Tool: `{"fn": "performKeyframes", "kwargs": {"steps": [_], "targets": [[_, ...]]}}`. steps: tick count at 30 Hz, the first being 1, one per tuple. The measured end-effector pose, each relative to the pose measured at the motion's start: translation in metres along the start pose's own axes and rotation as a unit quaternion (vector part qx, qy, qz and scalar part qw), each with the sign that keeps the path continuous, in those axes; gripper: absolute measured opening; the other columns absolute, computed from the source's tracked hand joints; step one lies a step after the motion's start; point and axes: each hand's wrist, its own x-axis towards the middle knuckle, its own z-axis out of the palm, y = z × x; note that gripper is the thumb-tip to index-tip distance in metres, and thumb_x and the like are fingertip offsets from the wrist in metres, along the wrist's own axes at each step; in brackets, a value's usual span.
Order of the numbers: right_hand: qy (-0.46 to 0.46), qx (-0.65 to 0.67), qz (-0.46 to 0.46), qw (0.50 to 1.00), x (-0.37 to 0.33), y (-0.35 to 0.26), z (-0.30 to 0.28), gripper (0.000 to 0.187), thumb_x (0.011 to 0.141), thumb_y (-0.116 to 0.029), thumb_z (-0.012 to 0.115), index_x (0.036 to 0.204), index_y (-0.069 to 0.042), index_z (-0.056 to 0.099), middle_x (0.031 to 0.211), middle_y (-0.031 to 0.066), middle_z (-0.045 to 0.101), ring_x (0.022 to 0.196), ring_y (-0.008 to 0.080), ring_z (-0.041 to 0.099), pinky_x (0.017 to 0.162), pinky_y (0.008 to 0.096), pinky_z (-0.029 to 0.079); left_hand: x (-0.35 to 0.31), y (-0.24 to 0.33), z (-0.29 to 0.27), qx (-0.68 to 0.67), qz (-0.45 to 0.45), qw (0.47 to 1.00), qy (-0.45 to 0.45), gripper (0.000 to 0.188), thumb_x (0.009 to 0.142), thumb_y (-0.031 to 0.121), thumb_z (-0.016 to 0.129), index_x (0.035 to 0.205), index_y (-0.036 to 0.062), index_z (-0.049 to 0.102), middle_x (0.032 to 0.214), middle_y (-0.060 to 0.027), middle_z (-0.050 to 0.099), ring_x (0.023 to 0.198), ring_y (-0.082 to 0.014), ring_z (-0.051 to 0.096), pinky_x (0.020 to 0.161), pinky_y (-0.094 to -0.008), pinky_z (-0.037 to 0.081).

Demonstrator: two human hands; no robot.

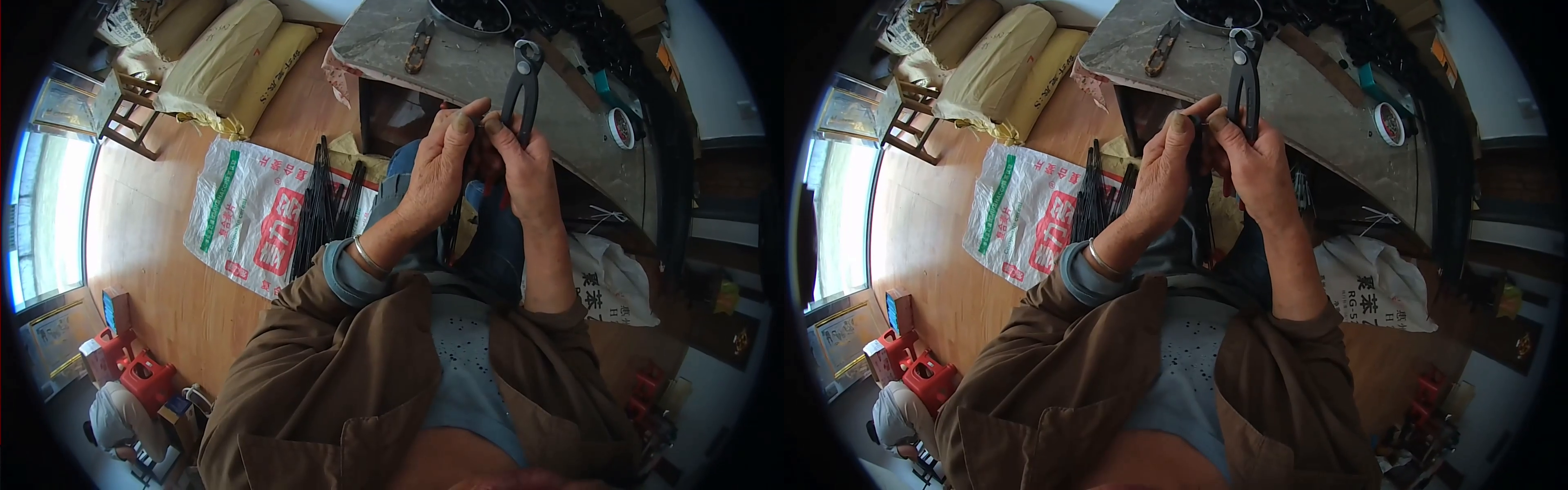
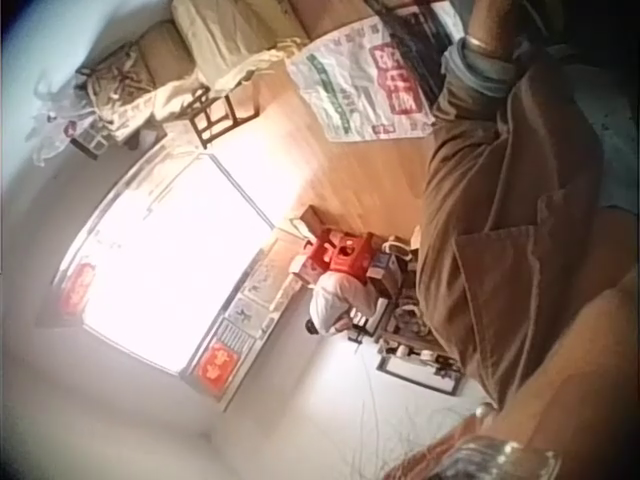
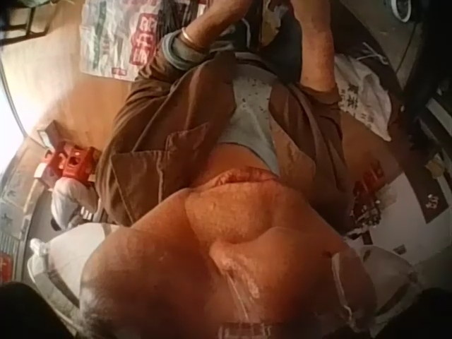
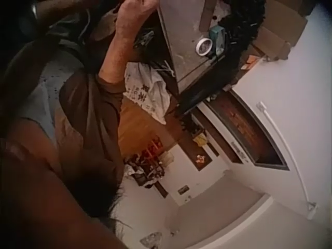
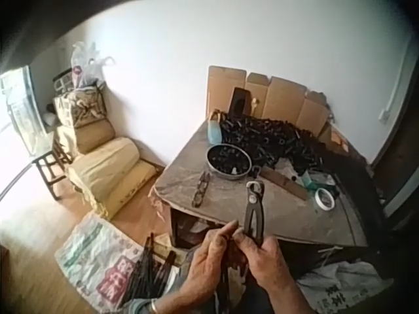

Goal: Assembling and bundling long black components, likely cable harnesses, using pliers and tape.

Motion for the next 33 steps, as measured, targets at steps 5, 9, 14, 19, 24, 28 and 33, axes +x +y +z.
{"fn": "performKeyframes", "kwargs": {"steps": [5,9,14,19,24,28,33], "targets": [[0.002,-0.003,0.009,1.0,-0.002,-0.003,0.001,0.029,0.096,-0.03,0.055,0.079,-0.007,0.055,0.061,-0.0035,0.05,0.051,0.004,0.046,0.042,0.0194,0.034,-0.002,0.002,0.001,0.004,0.006,1.0,-0.001,0.053,0.101,0.043,0.035,0.134,0.0026,0.047,0.081,0.0025,0.052,0.073,-0.0044,0.045,0.067,-0.0202,0.04],[-0.002,0.01,-0.012,1.0,-0.002,-0.001,0.0,0.028,0.096,-0.03,0.056,0.079,-0.008,0.056,0.06,-0.0041,0.049,0.051,0.0028,0.045,0.043,0.0198,0.034,-0.003,0.004,0.002,-0.007,0.004,1.0,-0.01,0.052,0.102,0.042,0.036,0.132,0.0031,0.049,0.083,0.0022,0.053,0.073,-0.0033,0.045,0.067,-0.0199,0.04],[0.097,-0.118,-0.152,0.977,-0.009,0.012,0.012,0.021,0.094,-0.022,0.06,0.095,-0.001,0.061,0.072,-0.0014,0.056,0.064,0.0061,0.051,0.057,0.0214,0.043,0.0,0.002,0.008,-0.005,0.047,0.999,0.009,0.047,0.102,0.039,0.037,0.124,0.0008,0.052,0.086,-0.0011,0.056,0.072,-0.0066,0.051,0.065,-0.0214,0.043],[-0.02,-0.115,-0.094,0.989,-0.035,-0.009,0.012,0.026,0.095,-0.018,0.057,0.113,0.001,0.059,0.083,0.0027,0.06,0.061,0.0045,0.049,0.054,0.0193,0.041,0.006,0.012,-0.005,0.016,0.044,0.997,0.057,0.05,0.101,0.043,0.036,0.107,-0.0011,0.058,0.081,-0.003,0.059,0.064,-0.0084,0.05,0.059,-0.0235,0.042],[-0.203,-0.026,0.137,0.969,-0.043,-0.051,-0.02,0.043,0.096,-0.015,0.05,0.133,0.003,0.039,0.091,0.012,0.061,0.06,0.0105,0.055,0.053,0.0235,0.049,0.006,0.026,-0.005,0.004,-0.079,0.995,0.068,0.065,0.097,0.057,0.032,0.088,0.0002,0.063,0.06,-0.0007,0.051,0.051,-0.0081,0.043,0.047,-0.0223,0.033],[-0.273,-0.017,0.236,0.932,-0.048,-0.053,-0.05,0.047,0.095,-0.015,0.051,0.134,0.006,0.034,0.095,0.0172,0.061,0.066,0.0159,0.063,0.06,0.0282,0.056,0.009,0.019,-0.001,-0.024,-0.083,0.996,0.036,0.07,0.095,0.062,0.034,0.078,0.0002,0.063,0.053,-0.0001,0.048,0.046,-0.0055,0.038,0.044,-0.022,0.028],[-0.264,-0.024,0.271,0.925,-0.05,-0.068,-0.056,0.045,0.096,-0.017,0.052,0.131,0.007,0.036,0.092,0.0167,0.062,0.065,0.0157,0.063,0.058,0.0279,0.055,0.007,0.024,0.014,0.025,-0.1,0.995,0.017,0.071,0.094,0.063,0.031,0.076,0.0017,0.061,0.054,0.0005,0.047,0.045,-0.0069,0.036,0.044,-0.0224,0.027]]}}
